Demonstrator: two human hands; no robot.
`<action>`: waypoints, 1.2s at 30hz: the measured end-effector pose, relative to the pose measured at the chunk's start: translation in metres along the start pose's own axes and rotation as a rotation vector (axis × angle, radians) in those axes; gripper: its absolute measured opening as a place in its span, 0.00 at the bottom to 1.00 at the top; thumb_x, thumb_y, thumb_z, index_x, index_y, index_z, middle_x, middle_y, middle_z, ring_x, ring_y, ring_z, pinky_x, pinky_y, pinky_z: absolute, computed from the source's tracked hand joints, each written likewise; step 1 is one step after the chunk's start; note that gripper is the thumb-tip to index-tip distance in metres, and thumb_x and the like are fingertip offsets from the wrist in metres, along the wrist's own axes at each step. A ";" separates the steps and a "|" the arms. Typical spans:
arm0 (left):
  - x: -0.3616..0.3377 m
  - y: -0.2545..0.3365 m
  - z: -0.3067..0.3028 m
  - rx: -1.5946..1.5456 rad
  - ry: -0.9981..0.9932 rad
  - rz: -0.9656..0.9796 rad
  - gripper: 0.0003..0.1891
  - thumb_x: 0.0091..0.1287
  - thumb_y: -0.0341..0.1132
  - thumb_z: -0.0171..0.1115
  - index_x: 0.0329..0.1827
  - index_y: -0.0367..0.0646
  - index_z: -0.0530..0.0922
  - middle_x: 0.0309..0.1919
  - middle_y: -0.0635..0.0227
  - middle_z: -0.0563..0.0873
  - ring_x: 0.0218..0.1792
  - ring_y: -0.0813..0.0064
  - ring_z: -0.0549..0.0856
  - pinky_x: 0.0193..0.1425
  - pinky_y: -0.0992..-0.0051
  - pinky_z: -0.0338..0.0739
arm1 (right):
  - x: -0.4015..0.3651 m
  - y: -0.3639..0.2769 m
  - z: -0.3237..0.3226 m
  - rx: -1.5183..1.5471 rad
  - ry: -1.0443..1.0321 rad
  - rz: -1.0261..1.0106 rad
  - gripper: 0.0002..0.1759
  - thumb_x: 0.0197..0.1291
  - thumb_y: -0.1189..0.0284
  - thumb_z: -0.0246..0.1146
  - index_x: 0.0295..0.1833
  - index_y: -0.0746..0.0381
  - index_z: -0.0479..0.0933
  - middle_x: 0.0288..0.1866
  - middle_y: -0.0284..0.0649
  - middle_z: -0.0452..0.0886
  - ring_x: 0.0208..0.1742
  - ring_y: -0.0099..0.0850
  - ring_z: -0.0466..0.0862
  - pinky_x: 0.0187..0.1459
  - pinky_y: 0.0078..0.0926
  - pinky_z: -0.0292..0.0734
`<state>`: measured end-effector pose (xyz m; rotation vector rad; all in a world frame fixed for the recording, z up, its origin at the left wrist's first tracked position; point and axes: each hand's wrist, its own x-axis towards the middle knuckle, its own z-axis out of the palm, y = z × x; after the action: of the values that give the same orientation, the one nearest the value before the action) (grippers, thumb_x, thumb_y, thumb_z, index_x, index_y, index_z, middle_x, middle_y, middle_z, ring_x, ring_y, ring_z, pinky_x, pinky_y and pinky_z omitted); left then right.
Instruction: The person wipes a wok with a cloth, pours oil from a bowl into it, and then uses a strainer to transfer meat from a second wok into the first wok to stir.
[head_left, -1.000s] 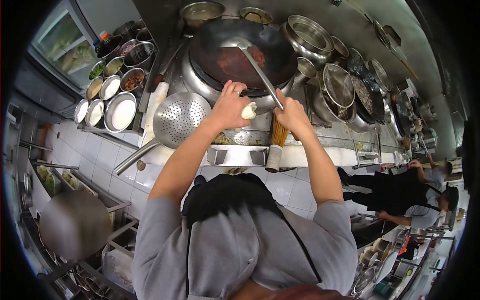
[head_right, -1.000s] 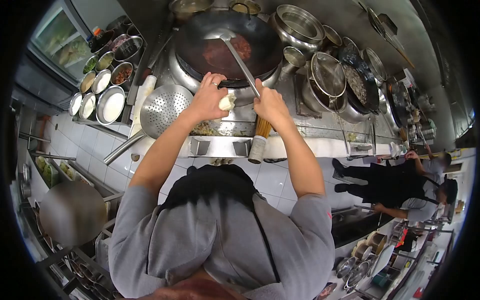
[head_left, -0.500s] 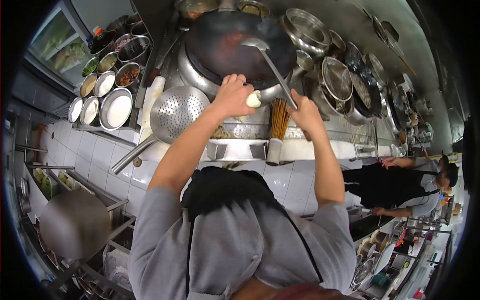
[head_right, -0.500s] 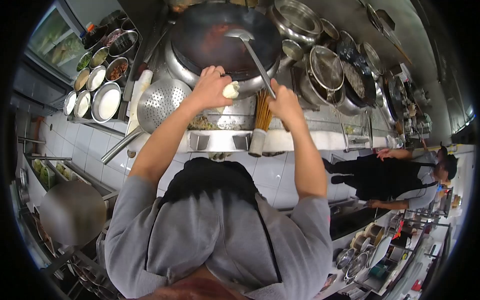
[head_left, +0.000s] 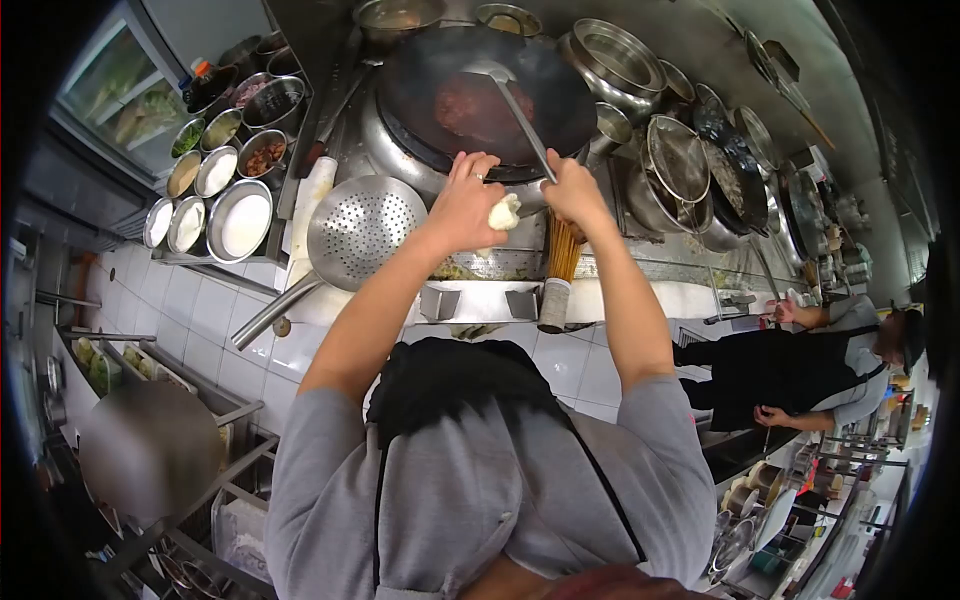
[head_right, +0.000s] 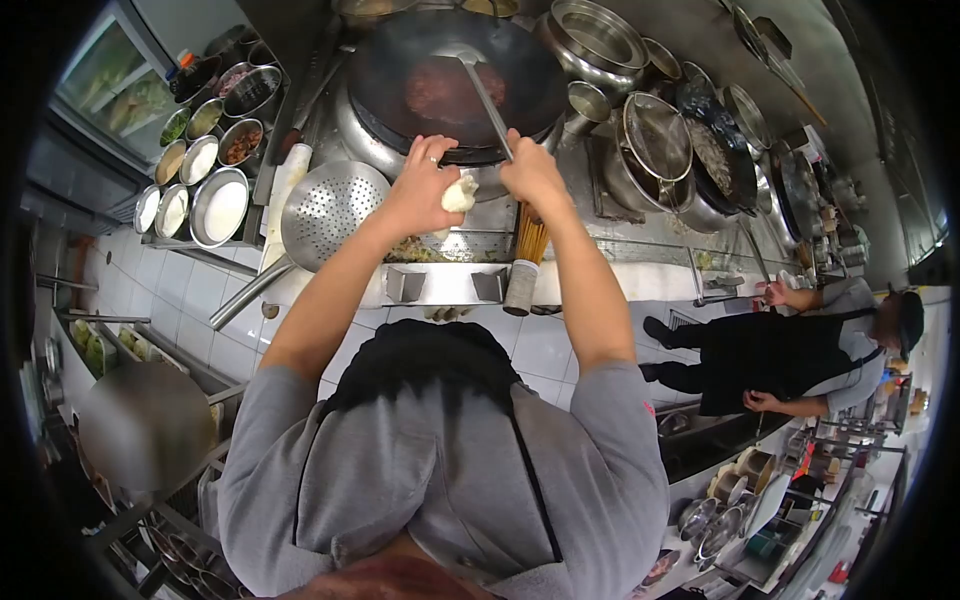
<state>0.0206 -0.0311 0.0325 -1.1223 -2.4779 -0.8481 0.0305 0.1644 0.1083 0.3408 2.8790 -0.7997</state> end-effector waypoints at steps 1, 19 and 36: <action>-0.005 0.001 0.001 -0.014 0.023 0.009 0.23 0.39 0.42 0.72 0.37 0.35 0.83 0.64 0.44 0.68 0.69 0.45 0.62 0.75 0.52 0.55 | -0.008 -0.014 -0.012 0.078 -0.092 0.065 0.28 0.56 0.74 0.59 0.65 0.63 0.70 0.45 0.64 0.81 0.52 0.56 0.81 0.57 0.46 0.74; -0.005 0.004 -0.010 -0.038 -0.044 -0.089 0.26 0.42 0.39 0.71 0.44 0.34 0.81 0.67 0.46 0.69 0.71 0.50 0.64 0.70 0.58 0.68 | -0.062 0.025 -0.023 -0.177 0.037 -0.190 0.32 0.54 0.75 0.59 0.68 0.62 0.69 0.40 0.66 0.79 0.47 0.57 0.81 0.52 0.48 0.73; -0.002 0.002 -0.009 -0.029 -0.027 -0.093 0.26 0.42 0.41 0.71 0.44 0.32 0.81 0.65 0.45 0.71 0.70 0.48 0.66 0.69 0.59 0.68 | -0.046 0.054 -0.022 -0.246 0.136 -0.163 0.32 0.53 0.76 0.58 0.67 0.64 0.68 0.44 0.65 0.80 0.49 0.58 0.80 0.55 0.49 0.73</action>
<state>0.0236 -0.0366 0.0392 -1.0420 -2.5655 -0.9032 0.0869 0.2125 0.1088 0.1388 3.1189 -0.4503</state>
